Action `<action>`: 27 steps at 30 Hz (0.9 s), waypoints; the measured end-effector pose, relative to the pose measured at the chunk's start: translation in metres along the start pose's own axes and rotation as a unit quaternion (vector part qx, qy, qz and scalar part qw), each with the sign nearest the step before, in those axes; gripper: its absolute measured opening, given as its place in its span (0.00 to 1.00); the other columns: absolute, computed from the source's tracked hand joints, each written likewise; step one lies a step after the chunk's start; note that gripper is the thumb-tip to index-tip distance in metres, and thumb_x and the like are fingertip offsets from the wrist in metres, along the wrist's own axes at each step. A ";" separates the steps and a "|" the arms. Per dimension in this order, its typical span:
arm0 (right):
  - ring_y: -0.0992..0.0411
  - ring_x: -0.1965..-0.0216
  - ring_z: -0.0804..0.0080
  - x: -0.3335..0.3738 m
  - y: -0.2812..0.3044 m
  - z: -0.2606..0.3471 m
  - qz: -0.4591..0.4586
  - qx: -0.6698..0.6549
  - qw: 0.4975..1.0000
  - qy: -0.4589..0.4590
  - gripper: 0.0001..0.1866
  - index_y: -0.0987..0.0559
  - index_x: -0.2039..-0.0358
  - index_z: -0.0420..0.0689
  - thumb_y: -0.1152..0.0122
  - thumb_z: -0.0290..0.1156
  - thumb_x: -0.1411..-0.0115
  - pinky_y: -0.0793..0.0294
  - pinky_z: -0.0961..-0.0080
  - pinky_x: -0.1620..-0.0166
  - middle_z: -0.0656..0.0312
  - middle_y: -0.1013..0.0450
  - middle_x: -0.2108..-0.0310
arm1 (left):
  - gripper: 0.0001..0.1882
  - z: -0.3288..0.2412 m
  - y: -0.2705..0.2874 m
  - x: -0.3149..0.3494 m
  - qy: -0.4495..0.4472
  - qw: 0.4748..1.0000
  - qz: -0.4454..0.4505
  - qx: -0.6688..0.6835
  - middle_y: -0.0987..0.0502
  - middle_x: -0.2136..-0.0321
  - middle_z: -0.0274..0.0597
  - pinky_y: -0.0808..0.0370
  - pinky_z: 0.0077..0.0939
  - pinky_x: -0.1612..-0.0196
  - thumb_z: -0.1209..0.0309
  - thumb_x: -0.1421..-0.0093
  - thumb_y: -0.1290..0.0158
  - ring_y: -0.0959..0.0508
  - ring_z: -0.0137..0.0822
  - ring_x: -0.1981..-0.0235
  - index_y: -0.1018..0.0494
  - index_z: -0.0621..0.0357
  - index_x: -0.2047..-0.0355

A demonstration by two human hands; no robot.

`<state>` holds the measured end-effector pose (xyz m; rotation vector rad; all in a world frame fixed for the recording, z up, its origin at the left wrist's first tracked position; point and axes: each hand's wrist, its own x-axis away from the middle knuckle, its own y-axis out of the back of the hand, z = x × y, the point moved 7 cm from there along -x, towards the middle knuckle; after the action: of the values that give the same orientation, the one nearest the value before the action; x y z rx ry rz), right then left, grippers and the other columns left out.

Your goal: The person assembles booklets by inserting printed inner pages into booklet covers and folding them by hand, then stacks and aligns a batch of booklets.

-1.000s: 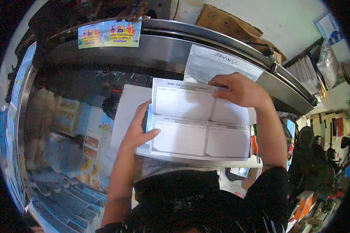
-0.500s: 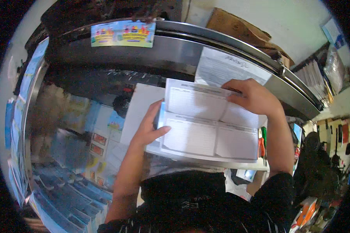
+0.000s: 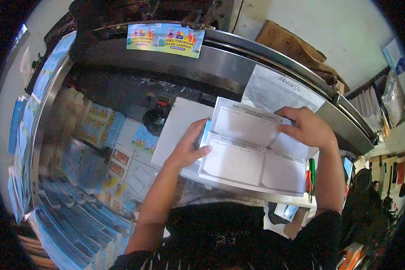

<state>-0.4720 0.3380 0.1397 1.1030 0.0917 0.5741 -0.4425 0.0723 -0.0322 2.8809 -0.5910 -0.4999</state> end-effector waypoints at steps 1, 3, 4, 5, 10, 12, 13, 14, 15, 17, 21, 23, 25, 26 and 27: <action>0.22 0.59 0.51 -0.001 0.002 0.003 0.005 0.030 1.000 -0.002 0.19 0.22 0.52 0.38 0.36 0.32 0.43 0.24 0.65 0.54 0.47 0.21 0.61 | 0.42 0.002 0.001 0.002 0.009 1.000 -0.004 -0.002 0.40 0.37 0.54 0.47 0.37 0.32 0.63 0.45 0.40 0.41 0.48 0.34 0.44 0.63 0.33; 0.22 0.59 0.49 0.006 0.028 0.000 -0.090 0.101 0.991 0.024 0.18 0.21 0.53 0.41 0.38 0.31 0.44 0.24 0.61 0.53 0.47 0.21 0.61 | 0.41 0.003 -0.001 0.001 0.005 1.000 -0.010 0.025 0.40 0.37 0.54 0.46 0.37 0.32 0.63 0.44 0.40 0.41 0.48 0.34 0.44 0.63 0.34; 0.23 0.59 0.47 0.013 0.047 -0.004 -0.184 0.138 0.971 0.058 0.16 0.21 0.54 0.43 0.39 0.31 0.44 0.24 0.58 0.53 0.47 0.21 0.61 | 0.41 0.004 -0.002 0.000 0.006 0.999 -0.015 0.051 0.40 0.37 0.53 0.45 0.36 0.33 0.64 0.44 0.41 0.40 0.47 0.34 0.43 0.63 0.34; 0.23 0.60 0.49 0.020 0.071 -0.006 -0.302 0.135 0.944 0.004 0.16 0.20 0.55 0.45 0.39 0.28 0.45 0.24 0.58 0.55 0.49 0.21 0.61 | 0.41 0.002 -0.003 0.000 0.005 0.999 -0.015 0.050 0.40 0.37 0.53 0.45 0.36 0.33 0.64 0.44 0.41 0.40 0.47 0.34 0.43 0.63 0.34; 0.24 0.59 0.55 0.011 0.115 0.016 -0.531 0.336 0.767 0.129 0.18 0.18 0.56 0.51 0.42 0.23 0.48 0.24 0.60 0.56 0.57 0.22 0.59 | 0.37 -0.005 -0.001 -0.001 0.018 1.000 -0.007 -0.005 0.39 0.38 0.53 0.44 0.36 0.33 0.69 0.44 0.42 0.39 0.47 0.35 0.42 0.63 0.35; 0.25 0.57 0.55 -0.017 0.092 -0.014 -0.473 0.302 0.819 0.117 0.18 0.18 0.56 0.50 0.42 0.23 0.48 0.24 0.60 0.55 0.59 0.22 0.59 | 0.37 -0.007 -0.004 -0.002 0.007 1.000 -0.011 0.012 0.38 0.38 0.53 0.44 0.37 0.33 0.69 0.44 0.42 0.39 0.47 0.35 0.42 0.63 0.35; 0.25 0.57 0.55 -0.033 0.072 -0.031 -0.430 0.305 0.841 0.122 0.18 0.18 0.56 0.49 0.42 0.23 0.48 0.24 0.60 0.55 0.58 0.23 0.59 | 0.37 -0.006 -0.004 -0.002 0.005 0.999 -0.020 0.028 0.38 0.38 0.53 0.44 0.37 0.33 0.69 0.43 0.42 0.39 0.47 0.35 0.41 0.63 0.35; 0.25 0.58 0.55 -0.045 0.052 -0.046 -0.386 0.306 0.861 0.126 0.18 0.18 0.56 0.48 0.42 0.23 0.48 0.24 0.60 0.55 0.57 0.23 0.59 | 0.37 -0.007 -0.004 -0.002 0.001 0.999 -0.020 0.026 0.38 0.38 0.53 0.44 0.37 0.33 0.69 0.43 0.42 0.39 0.47 0.35 0.41 0.63 0.35; 0.25 0.58 0.55 -0.049 0.036 -0.057 -0.348 0.299 0.883 0.103 0.17 0.18 0.56 0.47 0.41 0.25 0.48 0.24 0.60 0.55 0.56 0.23 0.60 | 0.37 -0.006 -0.006 -0.004 0.000 1.000 -0.013 0.019 0.38 0.38 0.53 0.44 0.37 0.33 0.69 0.43 0.42 0.38 0.47 0.35 0.42 0.63 0.35; 0.25 0.58 0.54 -0.046 0.008 -0.056 -0.306 0.282 0.905 0.090 0.17 0.18 0.56 0.47 0.41 0.26 0.48 0.24 0.60 0.55 0.55 0.23 0.60 | 0.37 -0.005 -0.002 -0.001 0.008 1.000 -0.014 0.004 0.38 0.38 0.53 0.44 0.37 0.33 0.69 0.43 0.42 0.38 0.47 0.35 0.42 0.63 0.35; 0.27 0.55 0.55 -0.001 -0.026 -0.029 -0.201 0.154 0.967 0.039 0.21 0.21 0.52 0.45 0.35 0.35 0.48 0.26 0.59 0.52 0.56 0.25 0.58 | 0.38 -0.011 -0.002 0.001 0.015 1.000 -0.012 -0.009 0.38 0.38 0.53 0.44 0.37 0.33 0.69 0.43 0.42 0.38 0.47 0.35 0.43 0.62 0.34; 0.29 0.51 0.54 0.032 -0.060 -0.007 -0.071 0.156 0.984 0.047 0.30 0.25 0.46 0.43 0.32 0.43 0.49 0.27 0.58 0.50 0.53 0.28 0.52 | 0.39 -0.010 -0.002 0.001 0.023 1.000 -0.010 -0.002 0.38 0.38 0.53 0.44 0.37 0.33 0.69 0.43 0.42 0.38 0.47 0.35 0.44 0.62 0.33; 0.32 0.48 0.54 0.056 -0.088 0.022 -0.036 0.189 0.979 0.061 0.40 0.28 0.43 0.41 0.31 0.51 0.51 0.27 0.55 0.50 0.52 0.32 0.47 | 0.38 -0.010 -0.001 0.003 -0.004 1.000 -0.013 -0.006 0.38 0.38 0.52 0.44 0.36 0.33 0.69 0.43 0.42 0.38 0.46 0.35 0.43 0.62 0.33; 0.32 0.48 0.54 0.062 -0.094 0.026 -0.036 0.190 0.980 0.057 0.40 0.28 0.43 0.41 0.31 0.51 0.51 0.27 0.55 0.50 0.52 0.32 0.47 | 0.38 -0.011 -0.002 -0.001 -0.005 1.000 -0.010 -0.003 0.38 0.38 0.52 0.44 0.36 0.33 0.69 0.43 0.42 0.38 0.46 0.35 0.43 0.62 0.33; 0.34 0.46 0.54 0.066 -0.102 0.026 -0.018 0.200 0.978 0.047 0.41 0.29 0.42 0.41 0.30 0.52 0.53 0.28 0.55 0.49 0.53 0.34 0.46 | 0.38 -0.014 -0.003 -0.004 -0.005 1.000 -0.012 0.005 0.38 0.38 0.52 0.44 0.36 0.33 0.70 0.43 0.42 0.38 0.45 0.35 0.43 0.62 0.33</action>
<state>-0.3668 0.3153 0.0774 1.4616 0.3188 0.5902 -0.4397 0.0781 -0.0186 2.8994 -0.5625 -0.5176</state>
